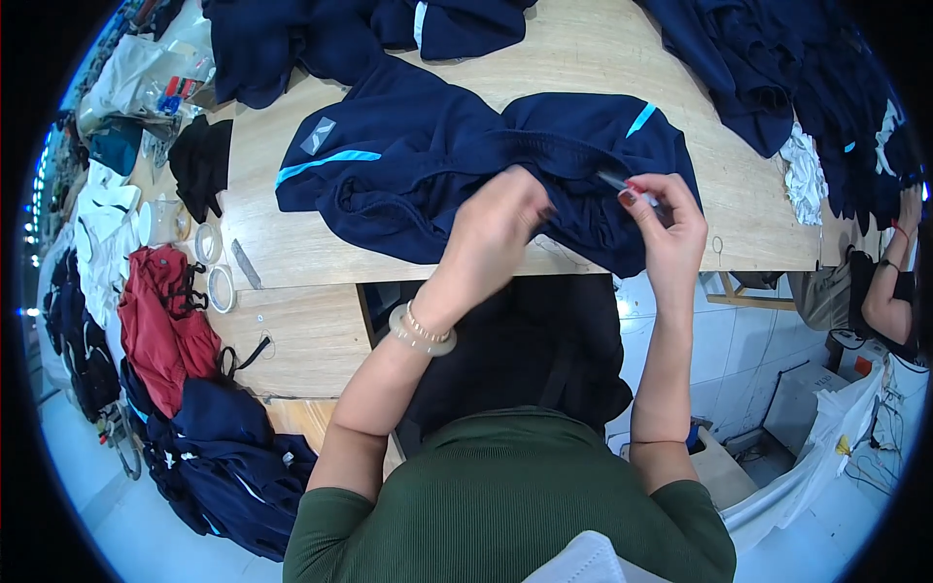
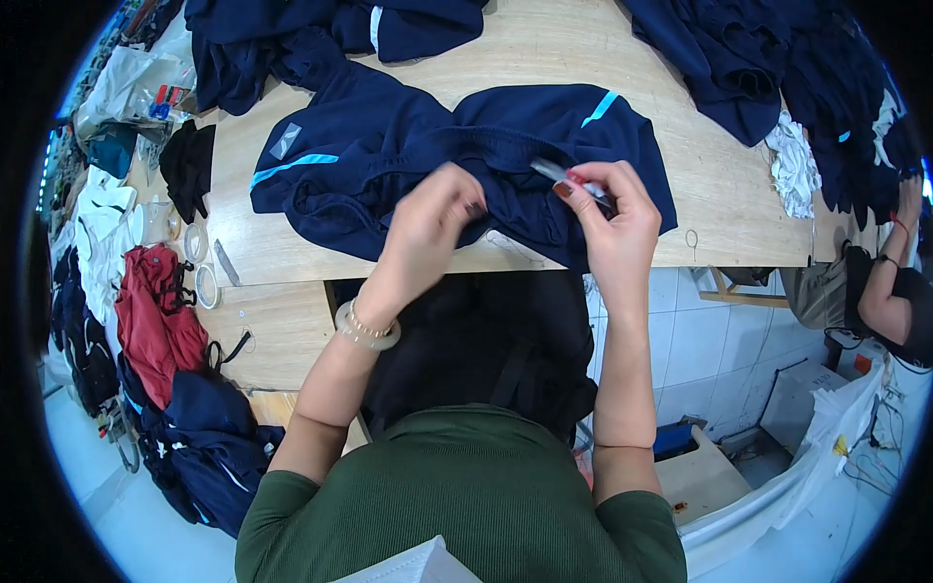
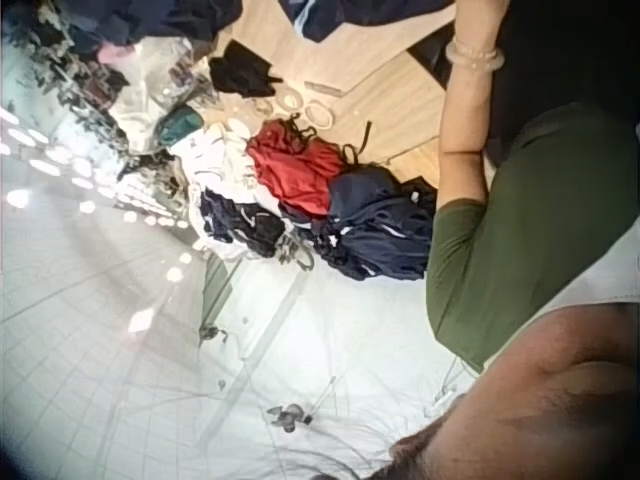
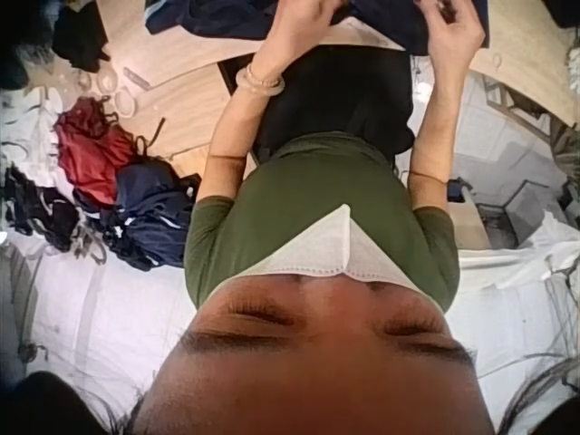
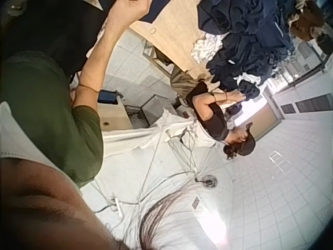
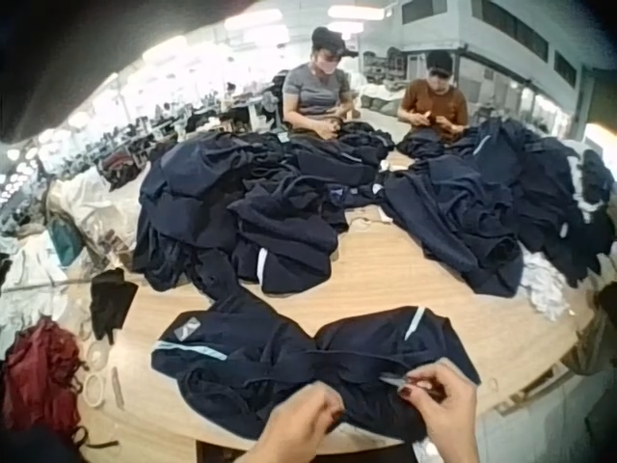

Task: Trimming loose threads from navy blue garments using thread nippers at a factory workbench.

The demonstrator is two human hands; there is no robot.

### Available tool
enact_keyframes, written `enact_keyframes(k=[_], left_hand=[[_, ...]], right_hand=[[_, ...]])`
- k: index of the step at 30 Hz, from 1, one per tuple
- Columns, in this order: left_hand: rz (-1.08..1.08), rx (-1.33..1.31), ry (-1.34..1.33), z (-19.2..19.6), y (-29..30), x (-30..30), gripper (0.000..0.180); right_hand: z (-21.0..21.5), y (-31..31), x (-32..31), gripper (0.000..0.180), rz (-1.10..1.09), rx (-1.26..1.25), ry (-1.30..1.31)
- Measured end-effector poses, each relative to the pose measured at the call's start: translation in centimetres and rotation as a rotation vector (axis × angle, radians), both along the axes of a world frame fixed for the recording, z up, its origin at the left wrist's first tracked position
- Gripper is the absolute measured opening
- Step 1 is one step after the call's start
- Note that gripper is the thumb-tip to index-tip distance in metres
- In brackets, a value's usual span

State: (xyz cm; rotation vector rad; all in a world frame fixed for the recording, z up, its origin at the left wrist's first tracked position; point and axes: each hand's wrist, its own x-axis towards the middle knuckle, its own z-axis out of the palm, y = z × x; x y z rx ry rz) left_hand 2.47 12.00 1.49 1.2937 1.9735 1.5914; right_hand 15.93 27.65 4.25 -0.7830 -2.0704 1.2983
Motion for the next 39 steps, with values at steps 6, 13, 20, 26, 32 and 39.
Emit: enact_keyframes(k=[6,13,20,26,32,39], left_hand=[[0.2,-0.172,0.229,0.6,1.3,1.8,0.012],[0.399,-0.39,0.069,-1.6,4.3,1.2,0.017],[0.312,-0.073,-0.235,-1.2,3.2,0.6,0.012],[0.18,-0.11,-0.394,-0.9,2.5,0.2,0.009],[0.065,-0.16,-0.422,-0.9,2.3,-0.1,0.009],[0.288,-0.125,0.24,-0.3,3.2,0.8,0.009]], right_hand=[[1.1,0.6,-0.9,0.025,-0.092,-0.179,0.148],[3.4,-0.5,-2.9,0.025,0.061,-0.308,0.099],[3.1,-0.1,-1.4,0.021,0.069,-0.425,0.154],[2.8,-0.3,-0.4,0.019,0.098,-0.476,-0.011],[2.5,-1.6,-0.8,0.028,0.04,-0.253,-0.324],[0.7,-0.8,-4.5,0.031,0.138,-0.352,0.083]])
